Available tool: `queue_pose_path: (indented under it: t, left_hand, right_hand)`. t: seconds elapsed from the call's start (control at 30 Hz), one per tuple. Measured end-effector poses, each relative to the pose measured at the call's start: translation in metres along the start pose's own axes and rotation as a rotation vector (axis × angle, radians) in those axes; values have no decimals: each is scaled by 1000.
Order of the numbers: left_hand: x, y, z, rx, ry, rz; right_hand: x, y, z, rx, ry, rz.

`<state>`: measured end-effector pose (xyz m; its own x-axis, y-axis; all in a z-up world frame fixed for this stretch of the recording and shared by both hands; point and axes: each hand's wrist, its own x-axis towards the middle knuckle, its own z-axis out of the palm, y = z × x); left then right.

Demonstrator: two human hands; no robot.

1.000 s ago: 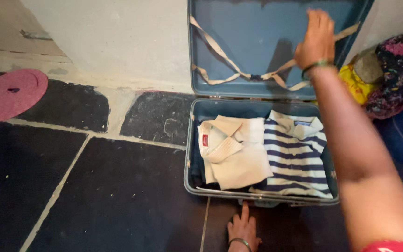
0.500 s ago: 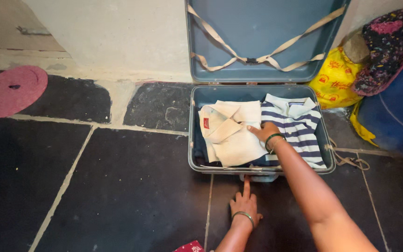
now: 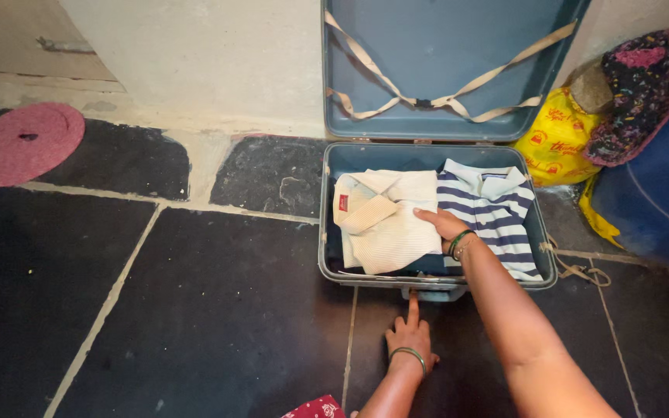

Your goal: The person folds multiple shirts, pairs of pants, and shorts on their lap before packing them neatly inside a suitcase on the floor.

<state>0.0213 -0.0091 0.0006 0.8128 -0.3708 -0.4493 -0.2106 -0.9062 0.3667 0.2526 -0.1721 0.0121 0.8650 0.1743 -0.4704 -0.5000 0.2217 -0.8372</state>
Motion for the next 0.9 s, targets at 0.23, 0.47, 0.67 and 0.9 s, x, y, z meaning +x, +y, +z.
queue_pose_path:
  t: [0.23,0.47,0.67,0.9]
  left_hand:
    - [-5,14,6,-30,-126,-70]
    - [-5,45,49,60,-522,-85]
    - [-9,47,49,192,-544,-49]
    - [-13,47,63,171,-555,-32]
  right_hand:
    - [-45,-56,24,-250,90,-292]
    - [-157,-72,106,-764,25,-551]
    - [-206,-12,200,-362,-238,-487]
    - [-169,108,216,-33,-300,9]
